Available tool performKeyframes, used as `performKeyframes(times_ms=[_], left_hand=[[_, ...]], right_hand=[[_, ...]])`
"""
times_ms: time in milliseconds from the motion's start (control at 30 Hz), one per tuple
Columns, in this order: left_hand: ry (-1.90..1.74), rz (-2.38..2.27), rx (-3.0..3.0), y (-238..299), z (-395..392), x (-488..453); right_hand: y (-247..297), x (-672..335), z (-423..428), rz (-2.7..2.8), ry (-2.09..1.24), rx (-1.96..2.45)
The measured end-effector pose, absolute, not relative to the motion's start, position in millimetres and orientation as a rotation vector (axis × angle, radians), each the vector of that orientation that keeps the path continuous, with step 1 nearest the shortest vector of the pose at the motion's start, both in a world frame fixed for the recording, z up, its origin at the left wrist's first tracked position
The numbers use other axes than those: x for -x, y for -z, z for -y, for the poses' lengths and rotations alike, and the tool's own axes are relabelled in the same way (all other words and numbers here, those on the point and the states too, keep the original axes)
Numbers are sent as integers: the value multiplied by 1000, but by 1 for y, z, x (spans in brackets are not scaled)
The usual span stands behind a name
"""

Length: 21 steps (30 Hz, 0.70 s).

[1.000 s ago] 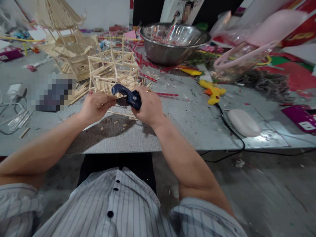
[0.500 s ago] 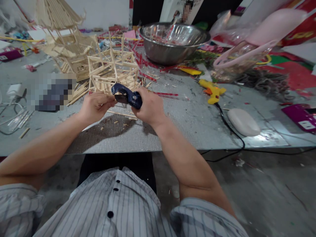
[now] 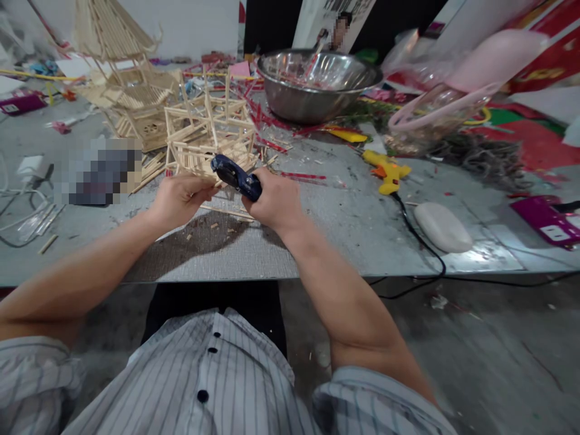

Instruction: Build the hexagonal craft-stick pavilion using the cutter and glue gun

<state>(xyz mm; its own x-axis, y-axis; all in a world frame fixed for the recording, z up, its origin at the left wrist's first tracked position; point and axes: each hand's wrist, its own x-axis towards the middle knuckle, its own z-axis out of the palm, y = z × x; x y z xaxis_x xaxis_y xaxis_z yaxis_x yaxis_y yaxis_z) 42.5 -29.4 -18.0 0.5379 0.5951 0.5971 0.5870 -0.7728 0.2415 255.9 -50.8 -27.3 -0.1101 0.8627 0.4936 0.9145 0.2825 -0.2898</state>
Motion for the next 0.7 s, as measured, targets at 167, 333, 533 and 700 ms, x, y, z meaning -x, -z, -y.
performKeyframes(times_ms=[167,333,533,700], left_hand=[[-1056,-1067,-2679,17,30,-43],[-1013,-1097,-2658,14,29,-43],[-981,-1094,-2671,15,28,-42],[-963,-1178,-2586,6,30,-37]], right_hand=[[28,-255,50,1960,131,1619],[29,-255,49,1953,125,1653],[33,-255,46,1902,212,1608],[35,-259,39,1754,303,1663]])
